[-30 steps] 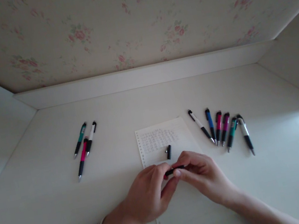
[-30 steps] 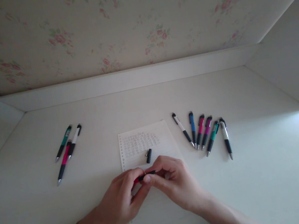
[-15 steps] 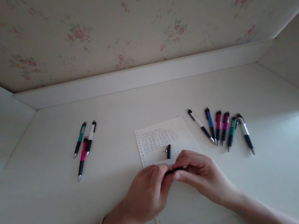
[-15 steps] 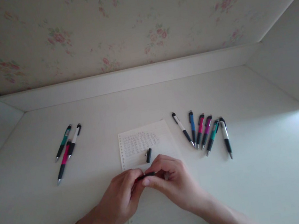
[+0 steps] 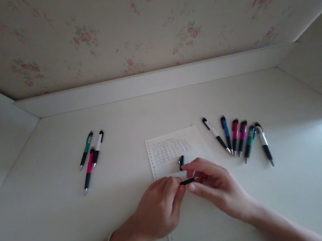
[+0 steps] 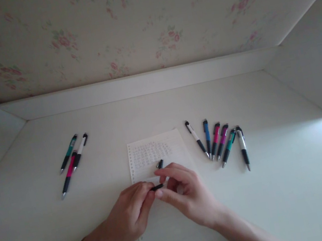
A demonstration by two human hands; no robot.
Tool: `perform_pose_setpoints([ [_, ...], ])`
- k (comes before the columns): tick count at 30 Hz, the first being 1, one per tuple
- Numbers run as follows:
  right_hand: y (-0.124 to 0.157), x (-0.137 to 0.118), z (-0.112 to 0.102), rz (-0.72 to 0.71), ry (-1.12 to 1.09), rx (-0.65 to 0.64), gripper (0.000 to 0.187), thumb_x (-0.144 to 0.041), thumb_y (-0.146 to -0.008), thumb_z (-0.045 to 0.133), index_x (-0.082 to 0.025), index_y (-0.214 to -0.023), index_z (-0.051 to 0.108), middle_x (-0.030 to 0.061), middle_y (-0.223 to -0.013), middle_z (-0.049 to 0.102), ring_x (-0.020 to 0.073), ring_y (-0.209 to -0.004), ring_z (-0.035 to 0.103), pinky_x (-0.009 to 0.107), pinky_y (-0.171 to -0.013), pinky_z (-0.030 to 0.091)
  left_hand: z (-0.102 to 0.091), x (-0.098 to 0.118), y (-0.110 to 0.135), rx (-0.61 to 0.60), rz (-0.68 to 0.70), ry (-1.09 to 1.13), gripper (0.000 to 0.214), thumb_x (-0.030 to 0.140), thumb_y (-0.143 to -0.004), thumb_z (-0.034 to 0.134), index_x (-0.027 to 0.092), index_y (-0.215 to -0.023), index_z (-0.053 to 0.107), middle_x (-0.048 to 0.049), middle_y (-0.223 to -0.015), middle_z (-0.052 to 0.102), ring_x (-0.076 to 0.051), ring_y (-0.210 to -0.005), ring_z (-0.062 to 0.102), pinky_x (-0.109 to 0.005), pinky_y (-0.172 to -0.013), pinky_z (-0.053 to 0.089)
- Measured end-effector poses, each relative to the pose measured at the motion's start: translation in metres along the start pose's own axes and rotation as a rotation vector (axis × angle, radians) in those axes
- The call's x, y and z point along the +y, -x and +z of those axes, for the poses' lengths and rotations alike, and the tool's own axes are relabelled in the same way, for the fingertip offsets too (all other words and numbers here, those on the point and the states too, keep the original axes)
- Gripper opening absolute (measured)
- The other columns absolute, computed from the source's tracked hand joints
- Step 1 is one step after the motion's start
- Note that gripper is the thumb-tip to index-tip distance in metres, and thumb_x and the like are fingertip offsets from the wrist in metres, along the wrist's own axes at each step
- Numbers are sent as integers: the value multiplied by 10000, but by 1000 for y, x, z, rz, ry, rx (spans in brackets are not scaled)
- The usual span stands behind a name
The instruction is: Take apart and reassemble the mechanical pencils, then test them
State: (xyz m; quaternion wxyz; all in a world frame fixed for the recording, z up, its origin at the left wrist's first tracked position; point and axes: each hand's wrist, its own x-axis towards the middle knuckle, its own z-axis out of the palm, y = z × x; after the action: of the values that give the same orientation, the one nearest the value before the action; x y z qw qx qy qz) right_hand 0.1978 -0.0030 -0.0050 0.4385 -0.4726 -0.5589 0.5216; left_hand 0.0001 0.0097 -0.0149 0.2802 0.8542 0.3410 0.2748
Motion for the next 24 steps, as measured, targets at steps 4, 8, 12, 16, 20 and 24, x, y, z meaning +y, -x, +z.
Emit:
perform_pose_setpoints([
  [4, -1, 0, 0, -55, 6, -17, 159, -367, -903, 726, -227, -926, 797, 61, -853, 695, 180, -769, 663, 290, -658, 529, 1, 0, 1, -1, -3, 21, 137, 223, -1044, 434, 166, -1123, 530, -90, -908, 729, -227, -819, 728, -352, -755, 599],
  [8, -2, 1, 1, -49, 11, 32, 207, -420, -850, 777, -213, -861, 779, 48, -803, 684, 163, -701, 639, 275, -606, 518, 2, 0, 1, 63, -42, -8, 133, 291, -1048, 461, 182, -1099, 517, -56, -821, 725, -202, -694, 715, -298, -637, 583],
  [12, -1, 0, 1, 6, -14, -11, 312, -451, -852, 765, -229, -1071, 770, 52, -890, 671, 138, -660, 608, 253, -548, 507, -1, 1, -1, 18, -23, 12, 213, 198, -1061, 346, 208, -962, 535, -42, -794, 699, -186, -722, 712, -288, -687, 580],
  [16, -1, -2, 0, -26, 1, -54, 235, -424, -914, 702, -248, -1032, 804, 73, -909, 684, 184, -801, 662, 296, -675, 550, -1, 2, -1, 25, -36, 24, 170, 282, -1054, 437, 183, -1178, 495, -68, -884, 733, -209, -784, 736, -307, -711, 596],
  [20, -2, -1, 0, -48, -11, 11, 225, -448, -836, 783, -224, -824, 804, 48, -789, 660, 168, -707, 630, 273, -590, 504, 2, 0, 1, 23, -22, -2, 144, 322, -1061, 442, 193, -1059, 505, -37, -765, 711, -203, -654, 716, -293, -612, 575],
  [24, -1, 1, 0, 22, -80, 10, 309, -489, -797, 806, -221, -938, 747, 23, -814, 646, 135, -630, 560, 252, -534, 450, -1, 0, 1, 5, -9, 25, 171, 238, -1066, 380, 200, -1033, 544, -67, -879, 740, -216, -788, 740, -321, -727, 590],
])
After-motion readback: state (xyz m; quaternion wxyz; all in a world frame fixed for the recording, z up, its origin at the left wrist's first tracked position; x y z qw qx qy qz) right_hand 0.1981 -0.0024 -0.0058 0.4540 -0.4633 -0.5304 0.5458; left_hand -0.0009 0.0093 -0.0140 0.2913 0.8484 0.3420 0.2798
